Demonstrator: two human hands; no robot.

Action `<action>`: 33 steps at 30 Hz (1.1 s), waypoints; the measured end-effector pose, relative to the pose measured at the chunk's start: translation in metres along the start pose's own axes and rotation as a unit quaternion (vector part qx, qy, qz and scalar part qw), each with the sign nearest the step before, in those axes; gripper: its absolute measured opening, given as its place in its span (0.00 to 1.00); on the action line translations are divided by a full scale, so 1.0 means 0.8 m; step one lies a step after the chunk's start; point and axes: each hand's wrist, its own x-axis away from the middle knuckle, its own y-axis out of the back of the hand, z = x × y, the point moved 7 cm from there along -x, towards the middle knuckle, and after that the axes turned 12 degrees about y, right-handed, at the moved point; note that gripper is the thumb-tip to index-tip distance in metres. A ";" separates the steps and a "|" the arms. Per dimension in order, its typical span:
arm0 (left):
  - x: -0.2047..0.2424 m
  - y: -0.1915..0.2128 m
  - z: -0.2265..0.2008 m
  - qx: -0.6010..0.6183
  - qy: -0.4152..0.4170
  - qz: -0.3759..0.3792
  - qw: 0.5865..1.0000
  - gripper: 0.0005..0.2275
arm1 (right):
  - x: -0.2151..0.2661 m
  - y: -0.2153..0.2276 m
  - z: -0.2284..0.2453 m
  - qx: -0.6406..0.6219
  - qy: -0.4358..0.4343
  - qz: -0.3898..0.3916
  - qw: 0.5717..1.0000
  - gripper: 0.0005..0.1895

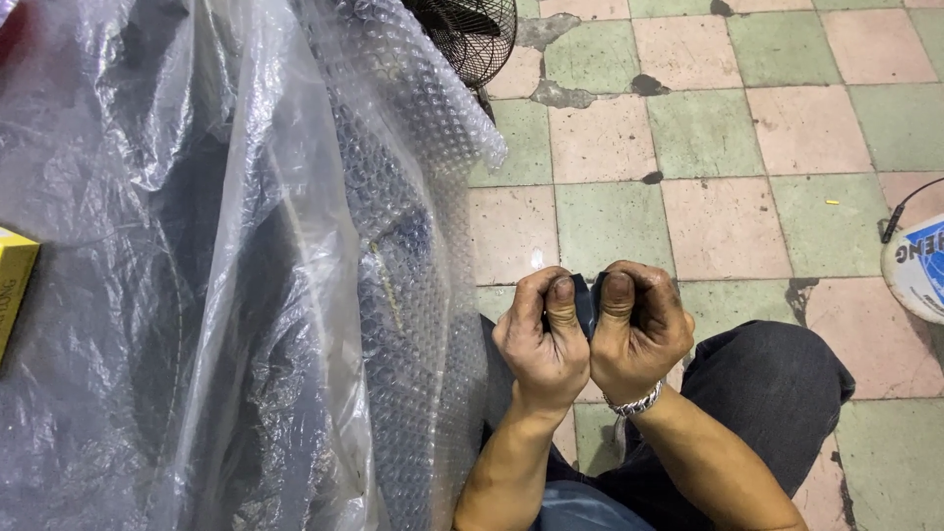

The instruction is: The person cleans a small metal rod using a dark abrasive pad, dipping it into a red bucket of water. They briefly move to a scooter seat to interact with a smartphone before returning to the bucket to continue scrubbing the metal rod.

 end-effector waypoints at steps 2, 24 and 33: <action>0.001 0.000 0.003 0.000 0.000 -0.004 1.000 0.08 | 0.000 0.001 -0.001 0.001 0.001 0.000 1.000 0.11; -0.019 0.010 0.021 -0.029 0.004 0.005 1.000 0.07 | -0.007 -0.029 -0.040 -0.351 -0.259 0.308 0.846 0.13; -0.006 -0.022 0.008 0.164 0.212 0.142 0.953 0.09 | -0.026 -0.027 -0.023 -0.359 -0.233 0.270 0.862 0.14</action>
